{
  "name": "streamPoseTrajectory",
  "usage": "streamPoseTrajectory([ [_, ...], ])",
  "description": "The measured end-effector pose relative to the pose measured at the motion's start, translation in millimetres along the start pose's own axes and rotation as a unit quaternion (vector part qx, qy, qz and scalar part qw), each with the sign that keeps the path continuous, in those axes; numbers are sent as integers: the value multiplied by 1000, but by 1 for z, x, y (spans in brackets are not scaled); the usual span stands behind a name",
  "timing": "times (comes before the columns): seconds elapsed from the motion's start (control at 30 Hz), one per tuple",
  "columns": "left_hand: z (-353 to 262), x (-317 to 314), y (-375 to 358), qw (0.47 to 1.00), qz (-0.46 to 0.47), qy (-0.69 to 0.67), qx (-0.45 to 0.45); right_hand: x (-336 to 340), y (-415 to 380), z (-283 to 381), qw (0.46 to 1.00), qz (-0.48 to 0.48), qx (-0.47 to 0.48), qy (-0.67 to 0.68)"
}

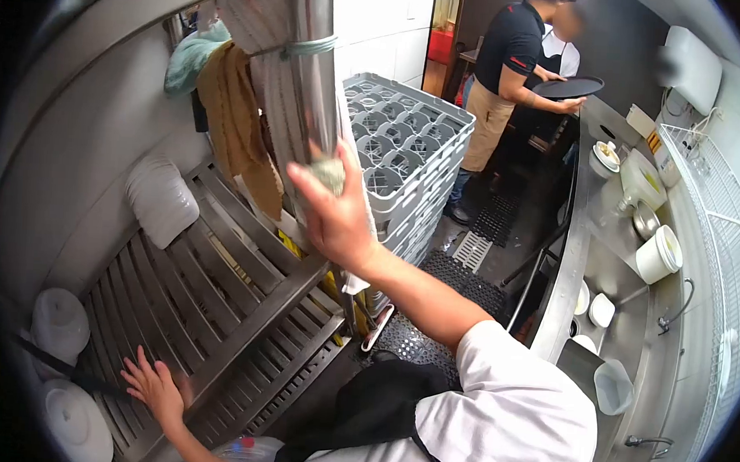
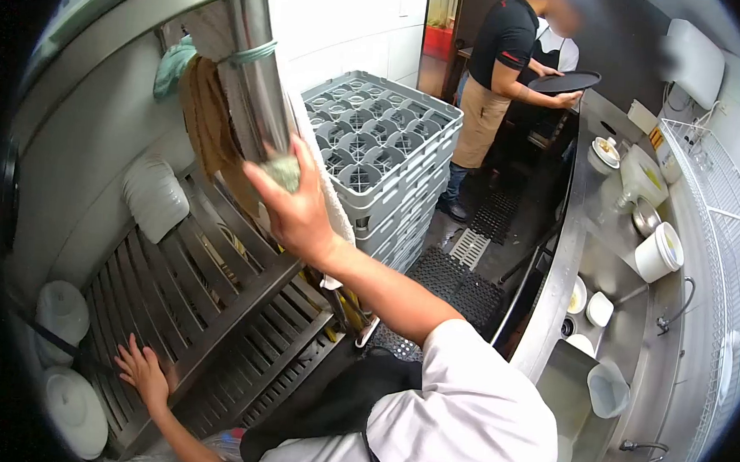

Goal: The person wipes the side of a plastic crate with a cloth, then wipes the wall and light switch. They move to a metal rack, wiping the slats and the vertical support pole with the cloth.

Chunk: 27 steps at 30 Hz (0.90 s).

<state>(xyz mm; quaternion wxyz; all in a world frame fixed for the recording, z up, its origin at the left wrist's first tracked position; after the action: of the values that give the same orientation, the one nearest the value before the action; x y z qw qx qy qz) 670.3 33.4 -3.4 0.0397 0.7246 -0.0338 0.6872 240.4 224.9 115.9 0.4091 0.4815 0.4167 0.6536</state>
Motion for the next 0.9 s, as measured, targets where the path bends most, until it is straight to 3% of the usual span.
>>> streamPoseTrajectory([
  [0.13,0,0,0,1000,16,5,3,23,64,9,998,-33,34,49],
  [0.27,2,-4,4,1000,13,11,0,21,66,4,996,-62,54,20],
  [0.4,8,-7,5,1000,5,20,-12,-2,6,-5,998,-44,29,-43],
  [0.6,4,-6,4,1000,15,-3,-12,-32,-140,-28,993,86,-60,45],
  [0.7,1,-2,1,1000,22,-13,-10,-29,-127,-28,993,101,-48,41],
  [0.87,3,-1,0,999,11,-28,-19,9,13,0,998,-41,36,4],
  [0.9,4,-2,1,999,9,-33,-22,14,36,1,997,-62,28,48],
])
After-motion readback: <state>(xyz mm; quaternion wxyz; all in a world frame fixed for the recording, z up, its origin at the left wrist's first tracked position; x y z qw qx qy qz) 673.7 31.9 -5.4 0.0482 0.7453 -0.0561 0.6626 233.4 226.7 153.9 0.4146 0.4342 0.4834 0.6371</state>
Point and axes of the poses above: each hand's wrist, its own y-axis towards the middle knuckle, its own x-axis out of the back of the hand, z = x × y, the point moved 4 cm from there along y, towards the middle knuckle, and after that the axes turned 7 degrees about z, right-handed, at the moved point
